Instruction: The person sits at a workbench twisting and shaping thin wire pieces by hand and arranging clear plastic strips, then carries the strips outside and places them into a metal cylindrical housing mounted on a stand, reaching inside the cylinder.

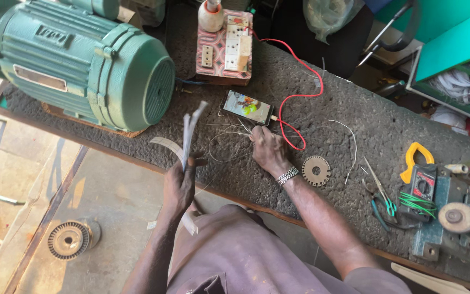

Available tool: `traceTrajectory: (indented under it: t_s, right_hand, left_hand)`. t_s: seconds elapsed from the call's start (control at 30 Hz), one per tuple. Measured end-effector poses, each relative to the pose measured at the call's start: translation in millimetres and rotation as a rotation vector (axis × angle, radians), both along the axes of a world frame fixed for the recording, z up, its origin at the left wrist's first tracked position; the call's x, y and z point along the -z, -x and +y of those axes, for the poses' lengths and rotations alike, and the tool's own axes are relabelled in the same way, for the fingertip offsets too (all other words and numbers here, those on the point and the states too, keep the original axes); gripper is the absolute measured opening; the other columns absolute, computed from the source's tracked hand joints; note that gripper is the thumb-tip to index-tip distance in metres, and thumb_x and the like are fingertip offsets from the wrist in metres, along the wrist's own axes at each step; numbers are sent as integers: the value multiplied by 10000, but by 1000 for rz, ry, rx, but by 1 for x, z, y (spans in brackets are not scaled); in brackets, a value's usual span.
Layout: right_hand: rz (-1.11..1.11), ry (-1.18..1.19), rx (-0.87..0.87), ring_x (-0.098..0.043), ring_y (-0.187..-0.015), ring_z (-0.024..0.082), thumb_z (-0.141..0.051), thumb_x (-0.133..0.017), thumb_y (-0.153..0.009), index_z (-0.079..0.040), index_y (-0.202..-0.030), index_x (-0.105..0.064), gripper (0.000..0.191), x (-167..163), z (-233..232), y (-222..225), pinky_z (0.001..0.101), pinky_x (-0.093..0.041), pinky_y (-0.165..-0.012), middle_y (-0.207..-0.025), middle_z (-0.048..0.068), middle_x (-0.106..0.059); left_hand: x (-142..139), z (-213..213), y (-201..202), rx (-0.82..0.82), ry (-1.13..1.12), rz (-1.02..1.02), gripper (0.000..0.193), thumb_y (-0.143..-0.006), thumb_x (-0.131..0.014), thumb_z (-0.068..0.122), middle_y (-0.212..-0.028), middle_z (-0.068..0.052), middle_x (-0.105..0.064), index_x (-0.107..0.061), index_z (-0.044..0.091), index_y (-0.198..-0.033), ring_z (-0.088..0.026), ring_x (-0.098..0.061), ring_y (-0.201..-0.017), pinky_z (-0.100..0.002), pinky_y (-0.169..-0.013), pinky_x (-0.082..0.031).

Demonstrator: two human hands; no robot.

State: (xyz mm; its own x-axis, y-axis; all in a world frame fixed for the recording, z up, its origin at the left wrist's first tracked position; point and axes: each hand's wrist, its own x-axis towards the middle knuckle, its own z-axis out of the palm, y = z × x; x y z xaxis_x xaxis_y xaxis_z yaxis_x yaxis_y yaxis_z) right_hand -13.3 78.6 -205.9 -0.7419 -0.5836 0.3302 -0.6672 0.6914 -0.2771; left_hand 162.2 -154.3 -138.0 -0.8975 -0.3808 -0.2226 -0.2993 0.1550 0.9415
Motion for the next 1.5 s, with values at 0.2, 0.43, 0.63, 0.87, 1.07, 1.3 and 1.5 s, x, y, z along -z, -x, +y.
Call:
traceTrajectory:
  t_s: [0.2,0.43,0.63,0.87,1.07,1.3,1.5]
  right_hand:
    - [-1231,1159,125,-366,-441,42,-285,-555,-1100,-187,-794,-493,327,-21,51,-10,241,-286,-381,-613,-94,-414]
    - [-1139,1909,113,-337,-503,74,-509,-586,-1044,-205,-758,-449,440,-111,208,-19,248,-290,-447,-650,-70,-371]
    - [-812,1942,-263,-218,-479,8,-451,-458,-1235,-192,-711,-368,591,-155,322,-34,204,-222,-455,-618,-111,-294]
    - [-852,2130,-439,-166,-510,9,-452,-434,-1213,-199,-742,-372,538,-144,370,-41,214,-164,-506,-627,-103,-254]
    - [-1072,2168,-439,-177,-487,-5,-426,-443,-1224,-199,-715,-387,561,-113,357,-3,183,-170,-491,-601,-110,-264]
    - [-1390,2240,-533,-205,-464,-14,-296,-571,-1029,-179,-699,-418,383,-63,283,55,218,-155,-463,-579,-112,-290]
    - [-1686,2195,-661,-242,-469,11,-366,-462,-1176,-156,-685,-429,536,-68,216,106,220,-145,-453,-544,-78,-367]
  left_hand:
    - [-4,-3,-9,-34,55,36,482,-1071,-408,435,-998,-49,-812,-699,104,-1268,-147,-707,-906,-336,-839,-534]
    - [1,14,5,21,44,-4,459,-1070,-436,428,-867,-46,-806,-711,90,-1214,-145,-704,-842,-337,-797,-536]
    - [-20,53,54,37,84,-133,432,-1052,-478,417,-662,-119,-572,-758,104,-1155,-233,-589,-648,-438,-626,-488]
    - [-12,78,87,-32,224,-21,435,-1048,-480,415,-730,-131,-669,-747,72,-1035,-248,-678,-713,-422,-679,-516]
    - [34,61,56,-331,193,-158,475,-1068,-492,432,-728,-107,-660,-696,34,-907,-207,-644,-696,-398,-649,-497]
    - [88,73,39,-635,139,-82,489,-1091,-520,392,-645,-14,-545,-606,20,-786,-121,-496,-616,-346,-553,-399]
    - [101,60,62,-769,29,-68,450,-1090,-533,359,-640,44,-493,-577,58,-757,-80,-438,-585,-299,-520,-341]
